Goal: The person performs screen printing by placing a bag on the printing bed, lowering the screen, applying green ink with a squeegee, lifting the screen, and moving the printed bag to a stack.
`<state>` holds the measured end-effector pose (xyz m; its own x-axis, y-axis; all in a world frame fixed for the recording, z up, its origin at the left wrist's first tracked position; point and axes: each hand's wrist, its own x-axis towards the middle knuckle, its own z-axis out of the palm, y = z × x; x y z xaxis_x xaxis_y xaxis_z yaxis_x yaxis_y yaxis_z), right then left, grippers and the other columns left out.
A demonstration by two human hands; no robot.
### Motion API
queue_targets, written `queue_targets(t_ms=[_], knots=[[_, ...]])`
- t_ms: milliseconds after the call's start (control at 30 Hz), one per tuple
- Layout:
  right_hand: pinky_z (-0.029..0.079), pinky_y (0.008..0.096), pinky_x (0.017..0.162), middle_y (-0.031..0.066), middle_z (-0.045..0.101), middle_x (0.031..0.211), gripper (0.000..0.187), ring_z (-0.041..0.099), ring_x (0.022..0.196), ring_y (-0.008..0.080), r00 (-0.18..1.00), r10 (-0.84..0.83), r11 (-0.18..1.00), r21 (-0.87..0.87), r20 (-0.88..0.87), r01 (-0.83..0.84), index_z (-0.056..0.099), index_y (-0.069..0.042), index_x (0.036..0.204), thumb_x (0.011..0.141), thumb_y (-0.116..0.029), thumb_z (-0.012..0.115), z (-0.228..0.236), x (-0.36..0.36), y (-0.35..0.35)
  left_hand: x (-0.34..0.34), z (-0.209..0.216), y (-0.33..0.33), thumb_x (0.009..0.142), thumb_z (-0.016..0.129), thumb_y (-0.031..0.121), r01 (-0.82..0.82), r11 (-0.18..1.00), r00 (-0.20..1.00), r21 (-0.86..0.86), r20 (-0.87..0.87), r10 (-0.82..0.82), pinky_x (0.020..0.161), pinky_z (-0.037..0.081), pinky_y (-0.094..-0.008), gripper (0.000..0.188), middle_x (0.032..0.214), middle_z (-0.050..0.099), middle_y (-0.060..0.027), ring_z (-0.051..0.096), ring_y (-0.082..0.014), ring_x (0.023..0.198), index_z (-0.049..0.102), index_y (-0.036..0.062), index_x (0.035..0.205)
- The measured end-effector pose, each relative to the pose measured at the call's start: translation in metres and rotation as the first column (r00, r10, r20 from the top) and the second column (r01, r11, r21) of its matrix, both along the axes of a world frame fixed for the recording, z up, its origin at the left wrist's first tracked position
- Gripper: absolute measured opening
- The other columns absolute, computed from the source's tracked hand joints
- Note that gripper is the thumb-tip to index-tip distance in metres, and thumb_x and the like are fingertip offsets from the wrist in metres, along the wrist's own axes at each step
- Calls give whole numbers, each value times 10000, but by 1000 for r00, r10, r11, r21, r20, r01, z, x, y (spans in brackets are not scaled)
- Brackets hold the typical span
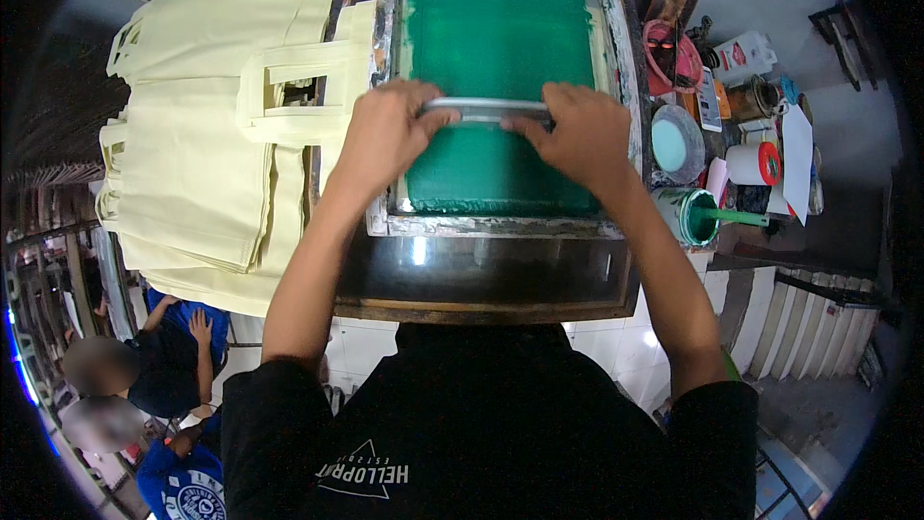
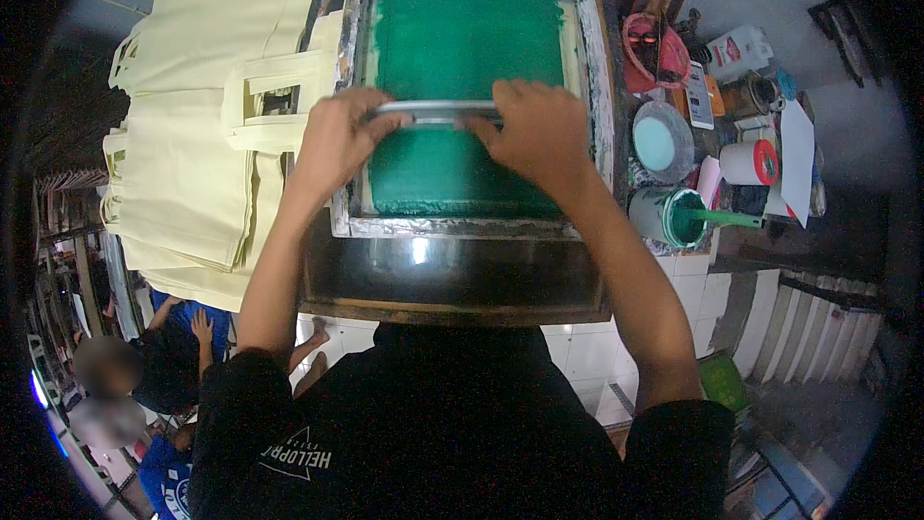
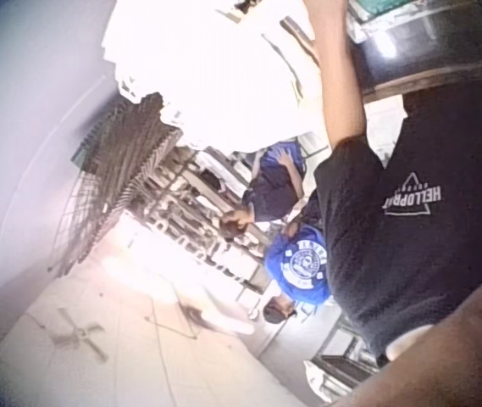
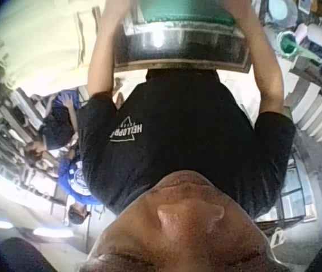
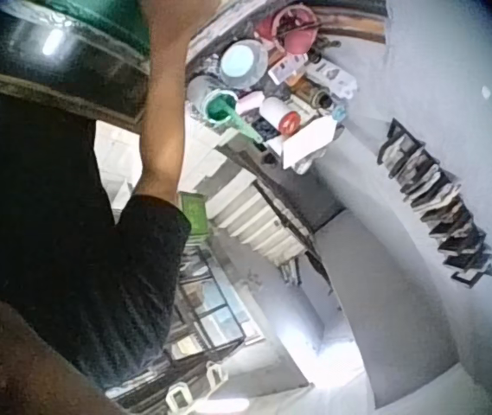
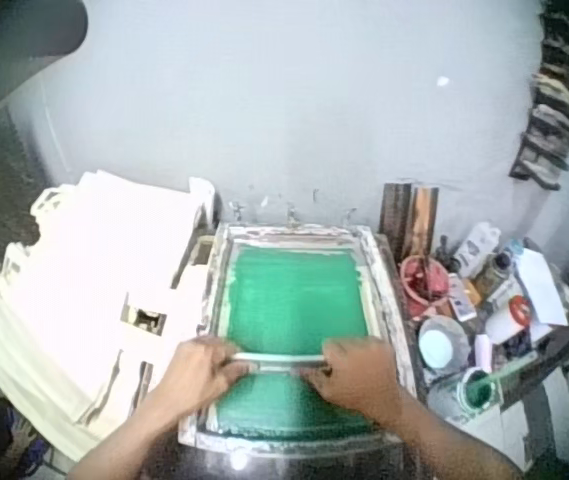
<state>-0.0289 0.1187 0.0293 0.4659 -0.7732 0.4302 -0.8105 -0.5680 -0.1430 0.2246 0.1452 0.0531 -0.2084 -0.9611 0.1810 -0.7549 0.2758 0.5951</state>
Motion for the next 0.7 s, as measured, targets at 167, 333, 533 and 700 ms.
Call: queue_targets(t_ms=[167, 333, 533, 700], knots=[[462, 413, 579, 81, 607, 724, 504, 624, 652, 295, 999, -19, 994, 105, -29, 22, 594, -77, 781, 804, -547, 772, 0, -7, 68, -5, 2, 67, 839, 808, 163, 13, 998, 1000, 59, -24, -12, 751, 520, -442, 190, 868, 710, -175, 660, -356, 810, 756, 7, 935], [453, 387, 642, 50, 599, 800, 348, 610, 754, 248, 997, -32, 999, 10, -67, 32, 600, -87, 819, 772, -384, 774, -12, -10, 110, -5, -17, 110, 802, 813, 114, 28, 997, 1000, -74, 2, -28, 875, 506, -431, 248, 972, 725, -129, 655, -319, 919, 735, 17, 1016], [500, 407, 719, 58, 622, 884, 196, 624, 832, 250, 999, 32, 997, -74, 7, -31, 630, -91, 879, 747, -203, 723, -15, -17, 121, 9, -53, 135, 690, 925, 318, -131, 961, 991, -244, 5, 136, 1216, 160, -627, 1022, 1543, 474, -199, 390, -390, 1471, 397, 49, 1523], [514, 406, 727, 66, 632, 913, 196, 631, 846, 269, 974, 152, 980, -157, 167, -126, 648, -93, 908, 754, -179, 732, 36, -29, 106, 24, -24, 135, 647, 955, 373, -172, 885, 984, -433, -41, 172, 1219, 72, -651, 1185, 1591, 406, -213, 329, -380, 1511, 296, 38, 1573]])
